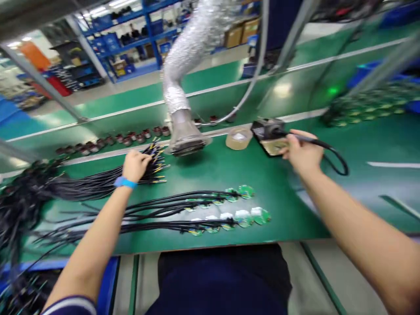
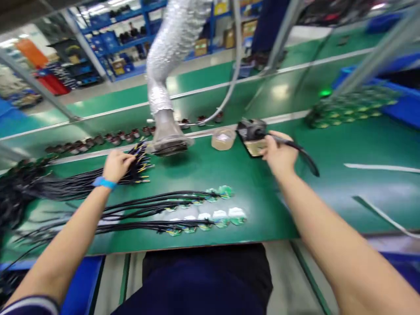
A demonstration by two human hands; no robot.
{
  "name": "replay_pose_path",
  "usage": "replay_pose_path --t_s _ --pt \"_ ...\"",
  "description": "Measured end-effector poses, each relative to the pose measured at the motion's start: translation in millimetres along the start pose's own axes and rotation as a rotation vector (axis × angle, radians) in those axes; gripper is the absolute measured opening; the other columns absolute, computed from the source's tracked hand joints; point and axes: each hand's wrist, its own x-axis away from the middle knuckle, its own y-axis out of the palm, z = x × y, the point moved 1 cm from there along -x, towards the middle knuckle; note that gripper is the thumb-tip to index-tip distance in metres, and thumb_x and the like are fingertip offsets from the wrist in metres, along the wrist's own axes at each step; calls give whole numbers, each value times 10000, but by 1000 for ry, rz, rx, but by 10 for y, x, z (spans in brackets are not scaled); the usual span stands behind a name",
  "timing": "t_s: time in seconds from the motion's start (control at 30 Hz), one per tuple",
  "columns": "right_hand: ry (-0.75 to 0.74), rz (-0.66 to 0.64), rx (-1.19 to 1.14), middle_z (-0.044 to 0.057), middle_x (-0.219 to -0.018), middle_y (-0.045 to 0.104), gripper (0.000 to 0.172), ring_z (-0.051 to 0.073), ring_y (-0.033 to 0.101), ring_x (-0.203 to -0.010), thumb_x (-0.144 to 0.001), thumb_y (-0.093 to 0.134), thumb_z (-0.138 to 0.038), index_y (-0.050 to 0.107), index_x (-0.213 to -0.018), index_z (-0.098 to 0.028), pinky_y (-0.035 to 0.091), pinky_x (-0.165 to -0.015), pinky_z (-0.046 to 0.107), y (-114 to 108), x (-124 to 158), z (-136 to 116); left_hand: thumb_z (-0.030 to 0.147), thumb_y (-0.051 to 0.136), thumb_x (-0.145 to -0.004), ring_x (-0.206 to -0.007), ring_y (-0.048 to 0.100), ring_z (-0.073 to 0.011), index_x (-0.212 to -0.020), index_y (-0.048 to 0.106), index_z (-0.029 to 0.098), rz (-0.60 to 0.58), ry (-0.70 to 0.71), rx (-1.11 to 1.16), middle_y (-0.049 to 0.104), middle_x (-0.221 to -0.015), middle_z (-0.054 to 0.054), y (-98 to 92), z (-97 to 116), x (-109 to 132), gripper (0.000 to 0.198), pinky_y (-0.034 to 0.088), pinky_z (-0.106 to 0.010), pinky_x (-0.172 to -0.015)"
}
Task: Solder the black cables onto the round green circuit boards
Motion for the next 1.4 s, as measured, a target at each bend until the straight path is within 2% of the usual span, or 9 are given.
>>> replay_pose_path --t_s 0.1,0.17,0.23,0.27,0.4,0.53,0.63,0.8,1.4 --pt "48 40 -62 81 -706 656 456 122 547 -401 -744 662 -450 504 -998 -106 393 -338 210 -251 38 -21 349 576 -841 -957 565 -227 -809 616 178 351 71 171 616 -917 -54 -348 76 99 178 466 -445 -865" --pt "34 68 -119 70 -746 658 456 136 576 -436 -769 617 -496 444 -1003 -145 445 -365 233 -466 219 -129 377 615 -817 -748 602 -152 -805 570 183 494 109 409 621 -886 -11 -514 334 265 199 524 -357 -682" --pt "14 87 -170 44 -729 646 457 133 578 -450 -757 629 -514 413 -972 -174 474 -397 245 -671 495 -263 282 630 -823 -777 611 -149 -819 620 195 394 155 440 645 -842 -1 -529 802 462 88 519 -325 -704" --pt "6 93 -189 22 -700 633 454 125 570 -449 -733 673 -486 410 -947 -183 477 -412 240 -761 652 -327 232 649 -809 -777 613 -144 -801 645 207 240 217 423 653 -804 9 -465 1088 557 27 515 -304 -711" --pt "-52 35 -162 -40 -564 545 389 127 546 -434 -661 778 -282 445 -840 -192 473 -436 246 -1019 1293 -508 155 714 -746 -749 619 -126 -744 670 200 -205 263 609 655 -762 8 74 2098 858 63 516 -246 -696" --pt "-251 33 138 34 -708 596 214 143 580 -538 -690 730 -199 564 -824 -182 470 -464 267 -1196 1800 -581 126 684 -756 -731 601 -157 -703 644 144 -291 263 562 610 -762 -39 580 2545 1035 69 514 -286 -686" --pt "-375 -36 191 33 -689 591 148 159 582 -576 -715 683 -152 595 -824 -199 468 -475 281 -1293 2023 -573 115 620 -791 -742 578 -177 -703 610 130 -264 318 538 583 -760 -55 759 2643 1127 90 512 -316 -696" --pt "-310 -175 22 4 -675 549 175 148 554 -581 -725 626 -89 567 -859 -187 474 -541 308 -1353 2170 -459 130 561 -824 -728 557 -171 -685 569 142 -259 352 579 565 -739 -55 848 2704 1198 139 501 -312 -678" --pt "-279 -240 13 9 -702 537 189 128 534 -593 -726 595 -58 558 -873 -170 460 -546 285 -1252 2205 -422 124 552 -838 -691 575 -150 -692 558 135 -113 437 523 583 -713 -60 888 2719 1238 146 518 -282 -637"
